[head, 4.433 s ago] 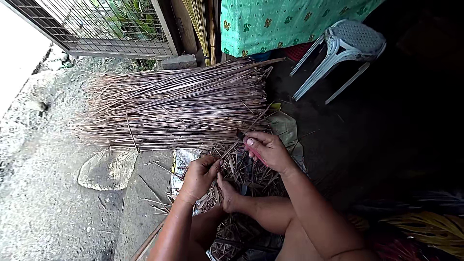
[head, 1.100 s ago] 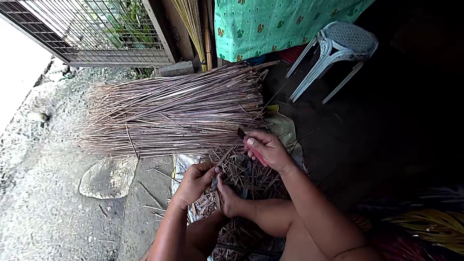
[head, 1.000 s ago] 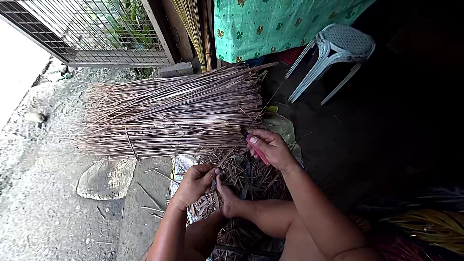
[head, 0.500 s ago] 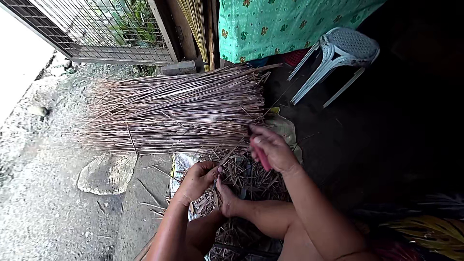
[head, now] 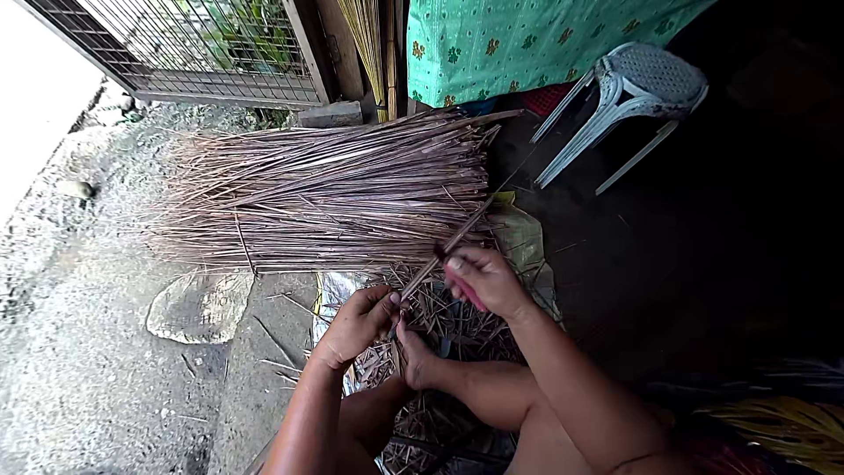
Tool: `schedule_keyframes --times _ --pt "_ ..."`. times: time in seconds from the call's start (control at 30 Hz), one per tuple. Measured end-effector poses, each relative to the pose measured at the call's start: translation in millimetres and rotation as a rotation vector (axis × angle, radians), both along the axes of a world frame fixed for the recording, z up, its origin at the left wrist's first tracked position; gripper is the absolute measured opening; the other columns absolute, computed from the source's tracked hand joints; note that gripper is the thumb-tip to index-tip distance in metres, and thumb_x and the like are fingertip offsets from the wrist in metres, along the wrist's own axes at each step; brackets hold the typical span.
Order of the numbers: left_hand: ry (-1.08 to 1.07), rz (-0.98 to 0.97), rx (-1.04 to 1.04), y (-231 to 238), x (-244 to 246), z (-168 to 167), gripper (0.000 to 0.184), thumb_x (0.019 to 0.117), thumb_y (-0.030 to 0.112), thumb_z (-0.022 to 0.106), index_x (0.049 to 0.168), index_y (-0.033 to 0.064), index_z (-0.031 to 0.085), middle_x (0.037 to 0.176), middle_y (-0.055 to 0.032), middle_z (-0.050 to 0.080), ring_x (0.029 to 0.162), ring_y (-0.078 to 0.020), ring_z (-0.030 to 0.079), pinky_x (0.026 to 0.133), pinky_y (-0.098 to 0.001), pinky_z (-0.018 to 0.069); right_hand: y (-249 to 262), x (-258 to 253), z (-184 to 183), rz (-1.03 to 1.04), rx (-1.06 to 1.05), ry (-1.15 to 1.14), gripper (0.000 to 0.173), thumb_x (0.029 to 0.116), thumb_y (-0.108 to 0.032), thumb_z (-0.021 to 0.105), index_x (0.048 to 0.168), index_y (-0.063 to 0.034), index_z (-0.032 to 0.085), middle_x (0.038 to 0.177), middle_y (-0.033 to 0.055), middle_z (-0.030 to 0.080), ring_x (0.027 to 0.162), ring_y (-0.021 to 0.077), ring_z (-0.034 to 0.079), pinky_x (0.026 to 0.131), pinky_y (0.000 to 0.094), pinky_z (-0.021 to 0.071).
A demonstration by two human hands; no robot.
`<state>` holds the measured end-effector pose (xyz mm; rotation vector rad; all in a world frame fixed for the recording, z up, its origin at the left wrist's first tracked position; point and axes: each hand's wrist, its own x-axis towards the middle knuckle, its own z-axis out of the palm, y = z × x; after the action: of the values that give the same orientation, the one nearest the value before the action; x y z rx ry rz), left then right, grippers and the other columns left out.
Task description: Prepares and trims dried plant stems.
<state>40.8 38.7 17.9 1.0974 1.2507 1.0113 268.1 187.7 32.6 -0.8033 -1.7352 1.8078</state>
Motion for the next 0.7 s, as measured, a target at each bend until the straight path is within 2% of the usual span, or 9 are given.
schedule_keyframes --times 0.1,0.23,0.4,0.57,0.7 --pt "-0.106 -0.031 0.0 -1.5 -4.6 -0.2 0.035 0.1088 0.029 0.046 0.103 0.0044 0.069 0.069 0.0031 0.063 0.05 -0.0016 0.05 0.046 -0.0171 0.0418 -14.2 -13.5 -9.7 0.193 0.048 0.035 0.025 0.1047 -0.021 0.058 0.104 0.0005 0.071 0.078 0.0007 0.069 0.061 0.0058 0.062 0.057 0.0225 0.0543" --pt "-0.22 -0.077 -0.01 -1.2 -8.9 0.8 0.033 0.1082 0.03 0.048 0.103 0.0056 0.07 0.069 0.005 0.061 0.05 0.0001 0.049 0.046 -0.0154 0.0411 -8.2 -9.1 -11.8 0.193 0.186 0.065 0.023 0.1032 -0.019 0.061 0.104 0.001 0.073 0.082 -0.0001 0.07 0.068 0.0029 0.063 0.064 0.0206 0.0559" --pt "-0.254 -0.106 -0.012 1.7 -4.8 4.9 0.033 0.1079 0.03 0.049 0.102 0.0058 0.07 0.067 0.0059 0.06 0.049 0.0009 0.048 0.045 -0.0148 0.0393 -0.8 -2.3 -11.3 0.189 0.283 0.096 0.022 0.1024 -0.018 0.063 0.104 0.0016 0.073 0.086 0.0018 0.073 0.071 0.0036 0.065 0.066 0.0214 0.0576" --pt "-0.282 -0.124 -0.003 0.6 -5.6 3.0 0.032 0.1078 0.028 0.049 0.101 0.0058 0.071 0.065 0.006 0.059 0.047 0.0012 0.046 0.043 -0.0148 0.0382 7.7 6.0 -4.1 0.059 0.361 0.108 0.02 0.1015 -0.018 0.063 0.102 -0.0013 0.073 0.083 0.0006 0.072 0.07 0.0043 0.065 0.066 0.0234 0.058" --pt "-0.281 -0.118 0.0 -0.2 -5.3 4.2 0.031 0.1077 0.027 0.049 0.101 0.0058 0.071 0.066 0.0054 0.06 0.047 0.0011 0.046 0.043 -0.0145 0.0372 29.0 19.7 -2.3 -0.057 0.403 0.131 0.019 0.1009 -0.019 0.064 0.106 -0.0028 0.072 0.081 0.0021 0.071 0.064 0.0084 0.065 0.061 0.0258 0.0594"
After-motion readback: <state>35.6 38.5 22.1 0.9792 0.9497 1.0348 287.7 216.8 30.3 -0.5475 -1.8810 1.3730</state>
